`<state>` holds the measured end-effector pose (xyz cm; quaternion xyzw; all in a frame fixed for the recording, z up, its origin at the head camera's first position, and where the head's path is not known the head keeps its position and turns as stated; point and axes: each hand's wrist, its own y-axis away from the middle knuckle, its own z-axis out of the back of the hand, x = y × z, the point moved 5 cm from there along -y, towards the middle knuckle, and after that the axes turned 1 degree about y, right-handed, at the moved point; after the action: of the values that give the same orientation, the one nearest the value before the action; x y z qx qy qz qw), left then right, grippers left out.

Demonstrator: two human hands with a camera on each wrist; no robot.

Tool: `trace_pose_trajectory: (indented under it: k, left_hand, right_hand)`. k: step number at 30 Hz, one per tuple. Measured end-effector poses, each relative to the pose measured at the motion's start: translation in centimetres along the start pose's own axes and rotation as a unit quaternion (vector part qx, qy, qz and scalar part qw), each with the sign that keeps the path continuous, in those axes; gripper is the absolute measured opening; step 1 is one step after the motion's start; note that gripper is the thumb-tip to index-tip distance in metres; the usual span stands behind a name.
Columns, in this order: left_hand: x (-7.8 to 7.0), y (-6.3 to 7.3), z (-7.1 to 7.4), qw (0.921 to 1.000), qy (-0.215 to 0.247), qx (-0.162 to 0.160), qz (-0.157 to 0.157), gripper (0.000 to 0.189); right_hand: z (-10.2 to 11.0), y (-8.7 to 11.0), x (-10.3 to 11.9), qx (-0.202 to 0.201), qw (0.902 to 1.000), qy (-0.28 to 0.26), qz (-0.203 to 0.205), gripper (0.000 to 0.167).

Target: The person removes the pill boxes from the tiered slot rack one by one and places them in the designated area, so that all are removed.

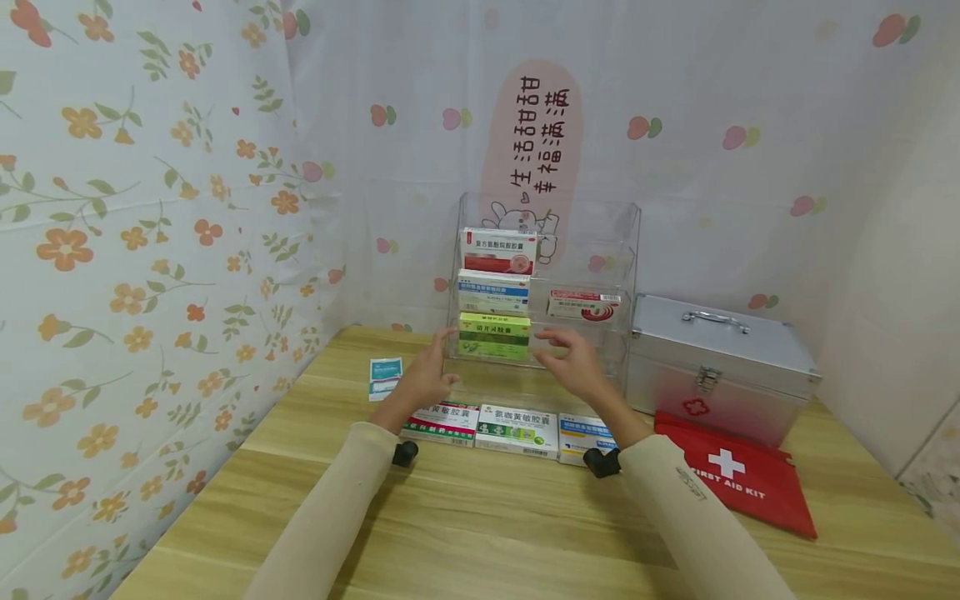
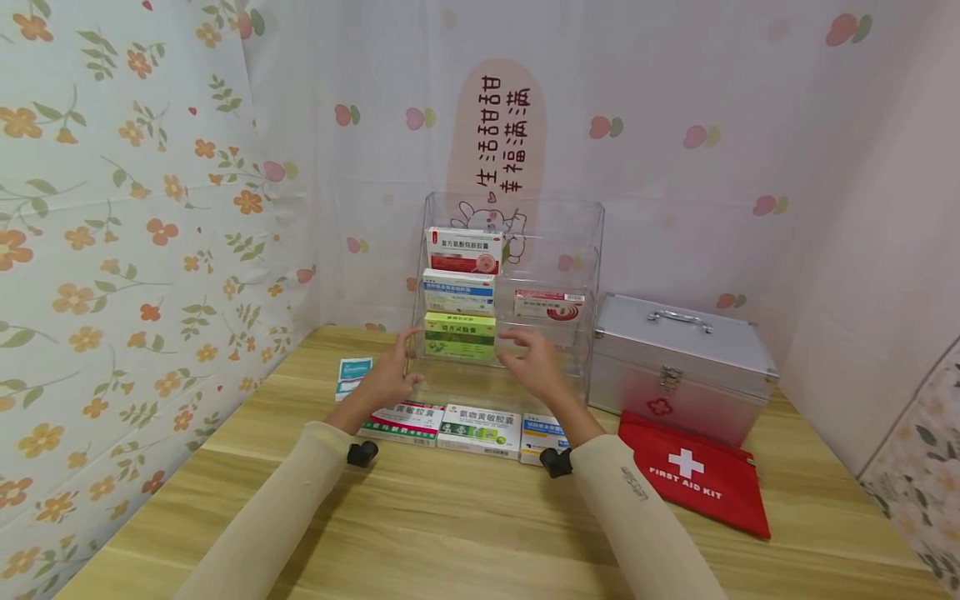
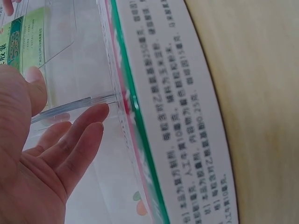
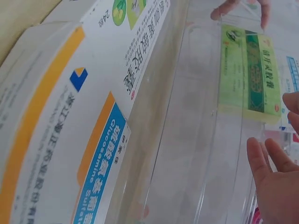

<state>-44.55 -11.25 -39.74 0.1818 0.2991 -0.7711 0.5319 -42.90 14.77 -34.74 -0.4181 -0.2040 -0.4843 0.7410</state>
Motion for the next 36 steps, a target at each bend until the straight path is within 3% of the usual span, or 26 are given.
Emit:
trace_pose_trajectory:
  k: [6, 14, 25, 36]
  left_hand:
    - [-0.2, 0.1, 0.0, 1.0000, -0.003, -0.003, -0.001, 0.090]
    - [-0.1, 0.1, 0.1, 1.0000, -0.003, -0.001, -0.002, 0.089]
    - [-0.2, 0.1, 0.1, 0.9999, -0.008, -0.003, -0.009, 0.089]
    - [-0.2, 0.1, 0.1, 1.0000, -0.003, 0.002, -0.004, 0.092]
  right_hand:
    - [-0.6, -0.7, -0.1, 0.015, 0.9998, 0.014, 0.000, 0.035]
    - [-1.1, -1.4, -0.4, 0.016, 0.9991, -0.034, -0.018, 0.035]
    - [-1.7, -1.9, -0.6, 0.059, 0.9969, -0.042, 0.028, 0.038]
    - [-2.1, -2.2, -0.4, 0.075, 0.9947, -0.058, 0.039, 0.037]
